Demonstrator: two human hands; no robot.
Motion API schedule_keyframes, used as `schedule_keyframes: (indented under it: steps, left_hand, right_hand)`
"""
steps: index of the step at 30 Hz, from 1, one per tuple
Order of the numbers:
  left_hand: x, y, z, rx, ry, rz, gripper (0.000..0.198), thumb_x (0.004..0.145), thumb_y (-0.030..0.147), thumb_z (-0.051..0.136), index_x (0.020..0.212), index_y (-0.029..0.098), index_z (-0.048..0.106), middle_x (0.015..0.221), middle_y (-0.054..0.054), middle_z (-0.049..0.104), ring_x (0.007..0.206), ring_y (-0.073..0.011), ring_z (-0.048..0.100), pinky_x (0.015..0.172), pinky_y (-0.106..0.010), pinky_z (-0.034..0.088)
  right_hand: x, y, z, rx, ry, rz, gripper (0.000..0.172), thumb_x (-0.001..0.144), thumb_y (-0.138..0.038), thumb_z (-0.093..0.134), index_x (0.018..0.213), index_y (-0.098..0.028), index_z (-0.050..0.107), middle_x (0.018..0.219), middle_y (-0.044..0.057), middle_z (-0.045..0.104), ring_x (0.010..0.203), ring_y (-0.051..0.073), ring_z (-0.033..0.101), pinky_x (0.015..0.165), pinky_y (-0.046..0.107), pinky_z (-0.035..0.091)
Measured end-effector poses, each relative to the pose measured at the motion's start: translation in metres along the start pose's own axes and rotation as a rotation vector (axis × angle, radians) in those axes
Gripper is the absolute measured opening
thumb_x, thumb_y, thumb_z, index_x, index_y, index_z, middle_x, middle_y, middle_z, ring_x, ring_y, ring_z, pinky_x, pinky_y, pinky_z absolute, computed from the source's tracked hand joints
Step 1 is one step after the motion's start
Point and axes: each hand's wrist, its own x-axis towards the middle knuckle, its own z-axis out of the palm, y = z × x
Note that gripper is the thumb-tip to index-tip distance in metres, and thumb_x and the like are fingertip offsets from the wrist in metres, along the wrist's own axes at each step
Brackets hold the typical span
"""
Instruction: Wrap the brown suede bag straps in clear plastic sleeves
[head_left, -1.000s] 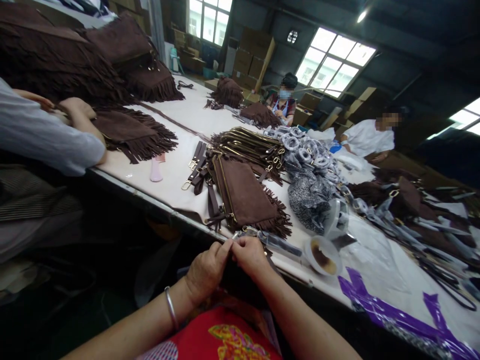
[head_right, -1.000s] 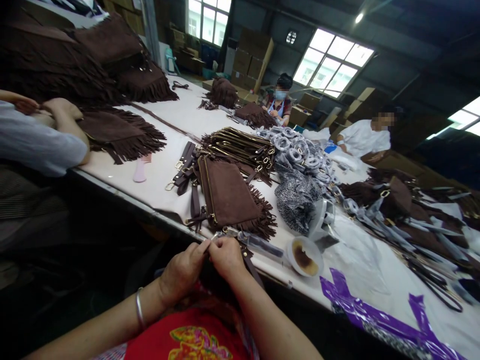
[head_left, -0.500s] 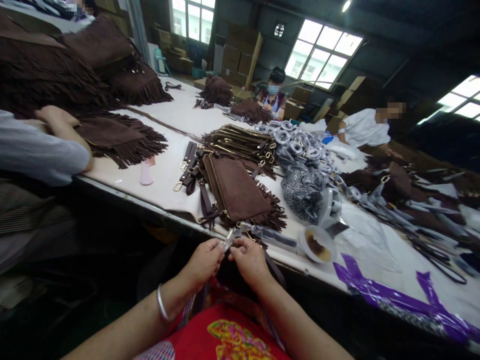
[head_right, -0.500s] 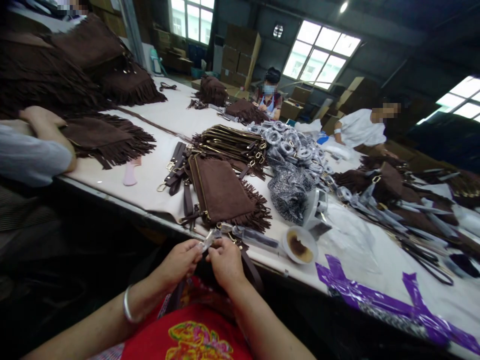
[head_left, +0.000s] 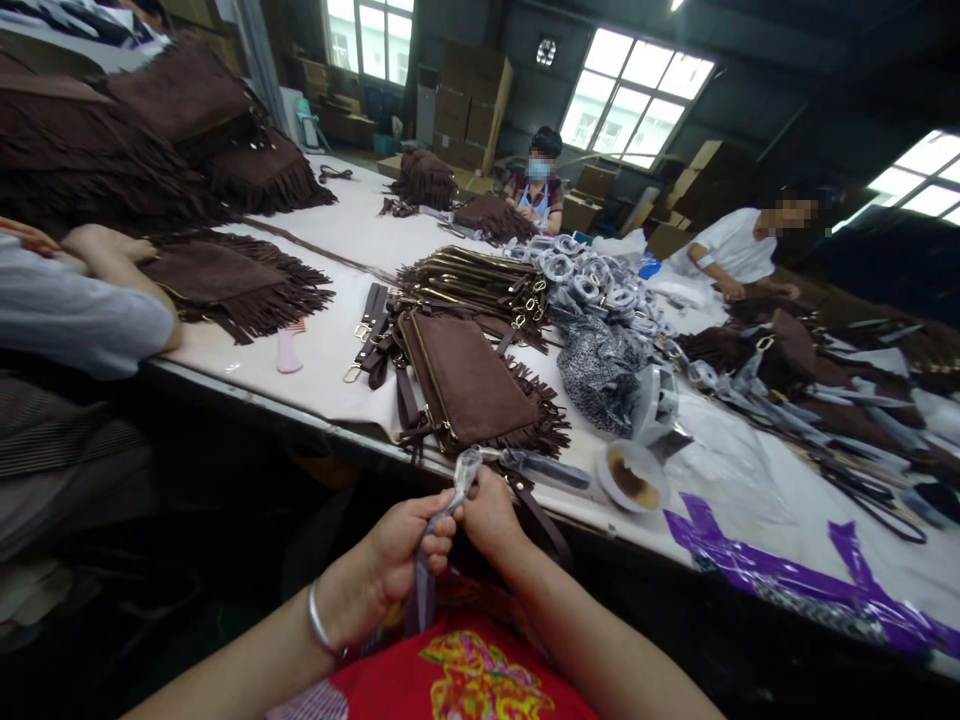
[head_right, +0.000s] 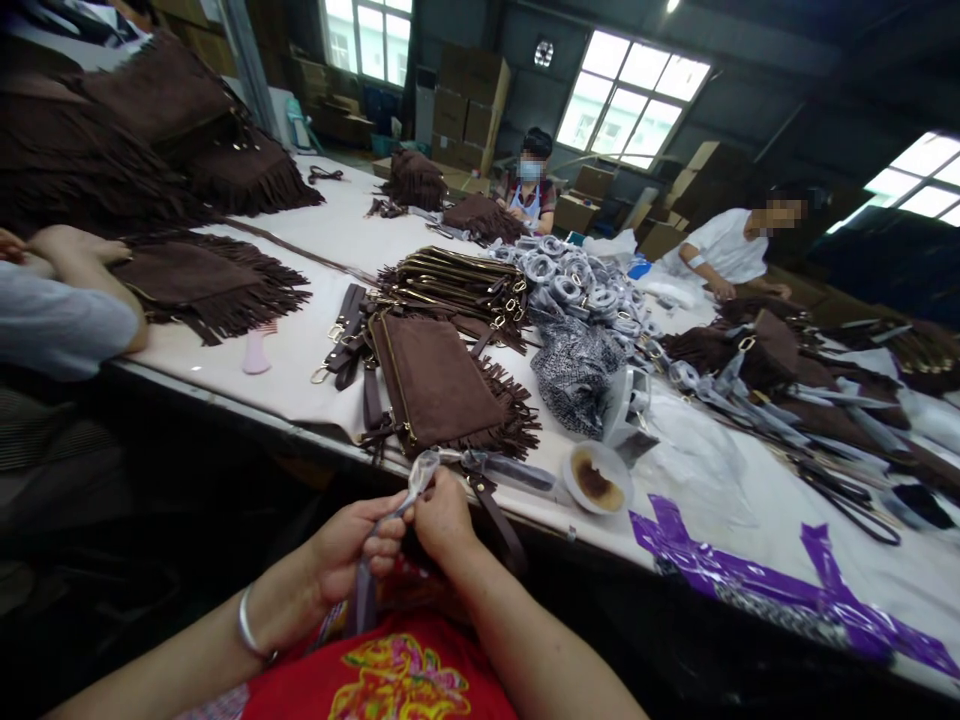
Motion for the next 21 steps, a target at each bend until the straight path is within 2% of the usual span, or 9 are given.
schedule_keyframes:
  steps: [3, 7, 9, 12, 13, 15, 18, 19, 21]
  left_hand:
    - [-0.002, -0.005, 0.007, 0.176, 0.116, 0.192, 0.024, 0.083, 0.038, 0.058, 0.076, 0.016, 0.051, 0.055, 0.009, 0.041, 0.036, -0.0017, 0.030, 0.038, -0.014, 0.029]
    - [-0.006, -0.016, 0.010, 0.594, 0.299, 0.463, 0.036, 0.085, 0.052, 0.049, 0.074, 0.018, 0.052, 0.057, 0.005, 0.048, 0.042, -0.0070, 0.039, 0.043, -0.020, 0.033]
    - [-0.012, -0.022, 0.010, 0.912, 0.317, 0.626, 0.036, 0.087, 0.051, 0.046, 0.073, 0.019, 0.056, 0.062, 0.000, 0.055, 0.052, -0.0122, 0.049, 0.051, -0.025, 0.039]
    - [-0.020, -0.026, 0.009, 1.302, 0.210, 0.806, 0.028, 0.084, 0.045, 0.054, 0.074, 0.020, 0.062, 0.072, -0.004, 0.061, 0.065, -0.0161, 0.053, 0.065, -0.028, 0.039]
    - [-0.021, -0.025, 0.007, 1.347, 0.172, 0.813, 0.029, 0.083, 0.045, 0.056, 0.071, 0.020, 0.063, 0.071, -0.003, 0.061, 0.064, -0.0158, 0.051, 0.064, -0.028, 0.038]
    - [-0.018, -0.020, 0.004, 1.260, 0.181, 0.749, 0.036, 0.083, 0.049, 0.055, 0.064, 0.019, 0.059, 0.062, -0.001, 0.055, 0.058, -0.0140, 0.047, 0.059, -0.027, 0.035]
    - [-0.006, -0.009, 0.001, 0.839, 0.248, 0.520, 0.036, 0.080, 0.052, 0.057, 0.076, 0.016, 0.061, 0.061, 0.001, 0.054, 0.057, -0.0126, 0.048, 0.055, -0.024, 0.036]
    - [-0.002, -0.006, 0.002, 0.699, 0.209, 0.421, 0.036, 0.079, 0.051, 0.060, 0.084, 0.016, 0.062, 0.065, 0.001, 0.058, 0.059, -0.0129, 0.052, 0.055, -0.023, 0.038]
    - [0.006, -0.003, 0.005, 0.478, 0.048, 0.243, 0.037, 0.078, 0.048, 0.062, 0.095, 0.015, 0.063, 0.075, -0.003, 0.064, 0.064, -0.0145, 0.058, 0.058, -0.025, 0.043]
  right_hand:
    - [-0.004, 0.000, -0.001, 0.070, -0.045, 0.059, 0.009, 0.071, -0.022, 0.057, 0.077, -0.016, 0.058, 0.061, -0.002, 0.059, 0.053, 0.011, 0.050, 0.050, 0.021, 0.036]
    - [-0.023, -0.003, -0.011, 0.349, -0.190, 0.242, 0.032, 0.083, -0.047, 0.050, 0.078, -0.015, 0.057, 0.061, 0.000, 0.059, 0.047, 0.010, 0.049, 0.048, 0.022, 0.038]
    - [-0.033, -0.006, -0.017, 0.487, -0.240, 0.230, 0.042, 0.082, -0.056, 0.053, 0.075, -0.015, 0.057, 0.063, 0.000, 0.059, 0.052, 0.010, 0.051, 0.052, 0.023, 0.041]
    - [-0.039, -0.010, -0.024, 0.613, -0.163, 0.211, 0.043, 0.074, -0.056, 0.065, 0.068, -0.014, 0.056, 0.060, -0.001, 0.056, 0.054, 0.010, 0.050, 0.054, 0.022, 0.040]
    - [-0.040, -0.011, -0.026, 0.676, -0.127, 0.244, 0.043, 0.073, -0.056, 0.067, 0.068, -0.015, 0.055, 0.058, -0.001, 0.056, 0.053, 0.010, 0.049, 0.052, 0.022, 0.039]
    - [-0.038, -0.011, -0.031, 0.835, -0.124, 0.381, 0.041, 0.075, -0.056, 0.065, 0.073, -0.017, 0.053, 0.054, -0.004, 0.052, 0.047, 0.009, 0.046, 0.047, 0.022, 0.036]
    - [-0.036, -0.010, -0.037, 1.046, -0.264, 0.593, 0.036, 0.082, -0.054, 0.059, 0.077, -0.019, 0.048, 0.045, -0.010, 0.037, 0.035, 0.006, 0.031, 0.039, 0.019, 0.025]
    - [-0.036, -0.010, -0.038, 1.098, -0.319, 0.621, 0.035, 0.085, -0.052, 0.056, 0.076, -0.020, 0.047, 0.043, -0.012, 0.031, 0.034, 0.005, 0.026, 0.038, 0.018, 0.022]
    - [-0.036, -0.010, -0.038, 1.190, -0.405, 0.624, 0.036, 0.088, -0.051, 0.053, 0.074, -0.020, 0.044, 0.043, -0.013, 0.024, 0.033, 0.004, 0.019, 0.038, 0.017, 0.019]
